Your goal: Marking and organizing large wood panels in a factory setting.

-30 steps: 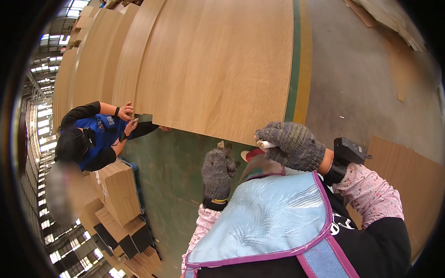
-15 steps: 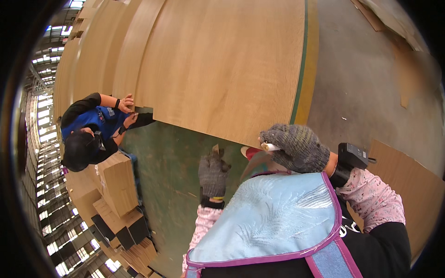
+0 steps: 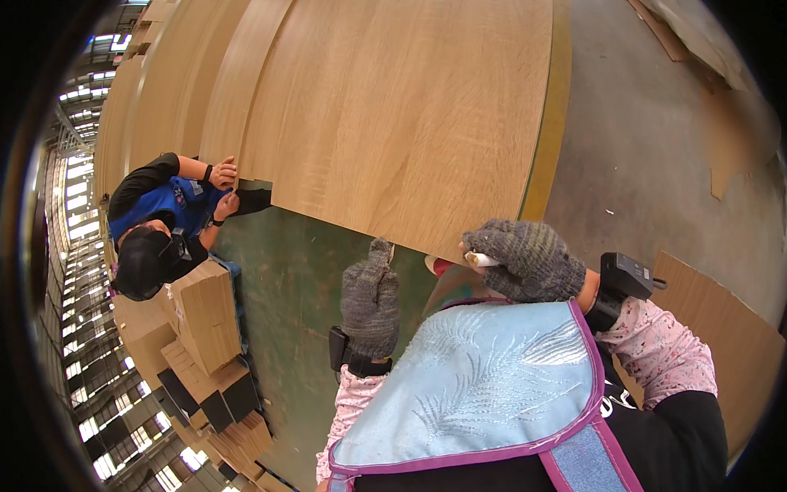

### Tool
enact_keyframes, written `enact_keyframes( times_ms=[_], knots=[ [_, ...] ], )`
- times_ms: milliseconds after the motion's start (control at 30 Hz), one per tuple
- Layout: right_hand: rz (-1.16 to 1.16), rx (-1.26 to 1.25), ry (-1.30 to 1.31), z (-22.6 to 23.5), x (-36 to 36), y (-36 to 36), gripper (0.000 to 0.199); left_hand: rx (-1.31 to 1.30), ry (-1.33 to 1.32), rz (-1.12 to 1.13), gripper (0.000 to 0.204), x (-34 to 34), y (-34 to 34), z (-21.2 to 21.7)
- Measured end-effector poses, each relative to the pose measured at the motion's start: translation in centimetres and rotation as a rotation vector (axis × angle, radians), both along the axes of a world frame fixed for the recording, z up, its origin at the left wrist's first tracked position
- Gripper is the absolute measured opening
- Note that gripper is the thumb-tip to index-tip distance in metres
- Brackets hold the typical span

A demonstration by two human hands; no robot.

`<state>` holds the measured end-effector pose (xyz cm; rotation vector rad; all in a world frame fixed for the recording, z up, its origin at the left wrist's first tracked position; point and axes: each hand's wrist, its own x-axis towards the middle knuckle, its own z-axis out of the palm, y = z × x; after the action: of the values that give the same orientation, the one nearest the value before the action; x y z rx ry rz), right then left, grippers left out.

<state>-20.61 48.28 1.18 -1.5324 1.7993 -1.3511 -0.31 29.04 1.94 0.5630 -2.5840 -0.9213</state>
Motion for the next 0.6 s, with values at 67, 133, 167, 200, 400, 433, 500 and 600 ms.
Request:
enact_keyframes(
  times_ms=[67, 133, 167, 200, 400, 433, 500, 600],
  knots=[
    [0.026, -0.046, -0.031, -0.5, -0.1, 0.1, 0.042, 0.005, 0.048, -0.004, 0.041, -0.3, 0.0, -0.1],
    [0.028, -0.055, -0.007, -0.9, 0.0, 0.2, 0.045, 0.014, 0.094, -0.009, 0.042, -0.3, 0.0, -0.4],
    [0.027, -0.052, -0.008, -0.9, 0.1, 0.3, 0.045, 0.05, 0.035, -0.033, 0.039, -0.1, 0.0, -0.9],
    [0.034, -0.05, -0.02, -0.8, 0.1, 0.3, 0.045, 0.081, -0.025, -0.053, 0.037, 0.0, -0.1, -0.8],
    [0.035, -0.038, 0.0, -0.9, 0.4, 0.5, 0.046, 0.001, -0.008, -0.19, 0.024, -0.1, 2.3, 0.1],
    [0.027, -0.032, -0.005, -1.0, 0.5, 0.6, 0.047, 0.001, -0.007, -0.189, 0.024, 0.1, 2.1, -0.3],
    [0.021, -0.02, -0.009, -0.7, 0.5, 0.6, 0.047, 0.198, 0.168, -0.035, 0.026, 0.2, 1.3, -0.9],
    [0.016, -0.009, 0.005, -0.8, 0.3, 0.7, 0.046, -0.081, 0.107, 0.092, 0.031, -0.6, -0.3, 0.5]
  ],
)
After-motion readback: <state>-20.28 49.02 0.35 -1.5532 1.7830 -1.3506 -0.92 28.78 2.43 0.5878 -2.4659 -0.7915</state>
